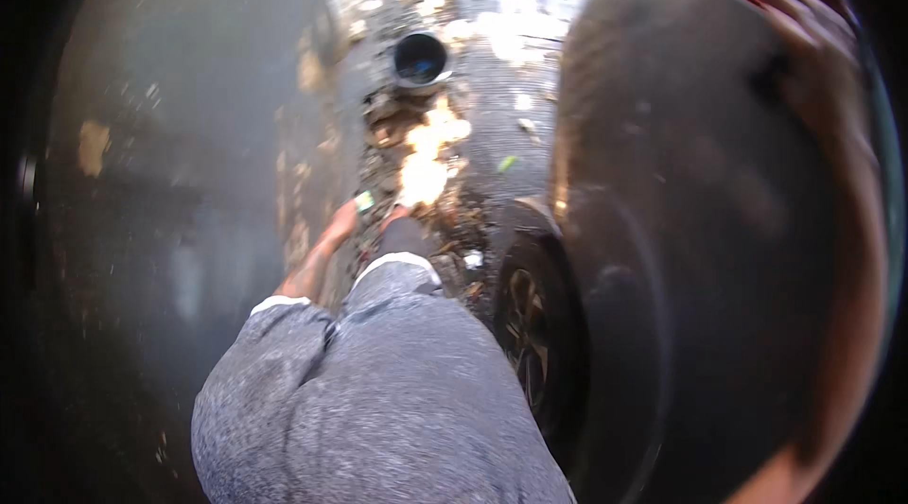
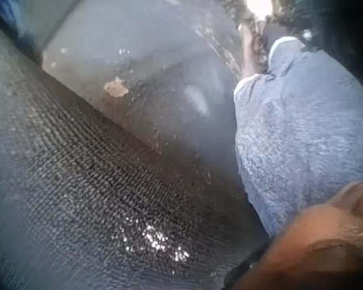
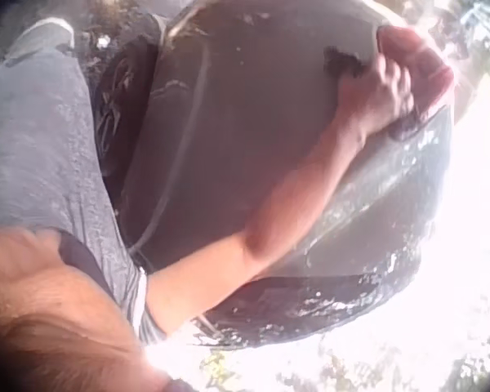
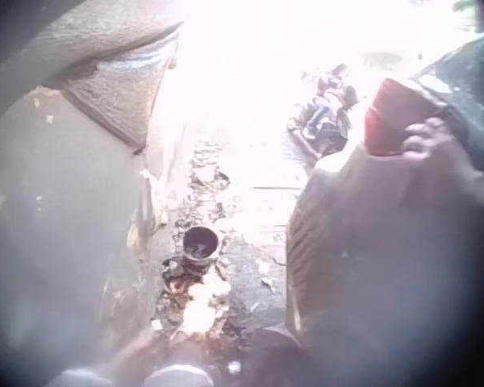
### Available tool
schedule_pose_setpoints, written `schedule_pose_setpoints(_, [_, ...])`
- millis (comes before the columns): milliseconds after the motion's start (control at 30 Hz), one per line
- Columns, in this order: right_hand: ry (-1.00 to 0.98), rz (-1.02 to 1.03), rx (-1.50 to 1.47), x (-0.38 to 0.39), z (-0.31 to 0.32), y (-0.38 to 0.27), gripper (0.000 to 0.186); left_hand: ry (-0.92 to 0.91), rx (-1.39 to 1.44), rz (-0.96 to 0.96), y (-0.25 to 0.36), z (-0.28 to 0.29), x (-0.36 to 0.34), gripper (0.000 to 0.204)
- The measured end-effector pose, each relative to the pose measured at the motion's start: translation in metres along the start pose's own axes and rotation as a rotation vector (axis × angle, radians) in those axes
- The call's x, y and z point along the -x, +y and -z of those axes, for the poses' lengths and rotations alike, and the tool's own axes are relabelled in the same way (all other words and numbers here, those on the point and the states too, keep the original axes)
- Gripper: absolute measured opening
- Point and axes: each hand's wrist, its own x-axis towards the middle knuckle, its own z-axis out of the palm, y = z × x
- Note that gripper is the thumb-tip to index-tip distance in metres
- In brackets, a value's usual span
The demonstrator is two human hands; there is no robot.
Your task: Sanding the rear exterior body panel of a car near the tail light using a small piece of sandpaper and water.
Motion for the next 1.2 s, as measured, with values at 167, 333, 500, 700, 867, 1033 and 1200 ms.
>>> schedule_pose_setpoints(167, [-0.19, 0.016, -0.198, 0.005, -0.046, -0.176, 0.015, -0.024, 0.734, 0.516, -0.158, 0.075, 0.027, 0.038])
schedule_pose_setpoints(333, [-0.559, -0.048, -0.988, 0.157, 0.03, -0.295, 0.029, -0.164, 0.675, 0.597, -0.05, 0.007, -0.008, 0.044])
schedule_pose_setpoints(500, [-0.144, -0.535, -1.151, 0.226, 0.189, -0.226, 0.034, -0.78, 0.544, 0.268, 0.074, 0.022, -0.029, 0.056])
schedule_pose_setpoints(700, [-0.126, -0.905, 0.135, 0.293, 0.293, -0.132, 0.093, -1.259, -0.61, -0.476, 0.107, -0.007, -0.007, 0.052])
schedule_pose_setpoints(867, [-0.18, -0.763, 0.146, 0.263, 0.251, -0.148, 0.059, -1.009, -0.793, -0.436, 0.179, -0.004, 0.114, 0.078])
schedule_pose_setpoints(1033, [-0.136, -0.341, -0.07, 0.173, 0.164, -0.09, 0.025, -0.958, -0.31, -0.188, 0.113, -0.01, 0.082, 0.071])
schedule_pose_setpoints(1200, [-0.174, -0.15, -0.216, 0.09, 0.1, -0.039, 0.033, -0.603, 0.504, -0.201, 0.191, 0.002, 0.073, 0.06])
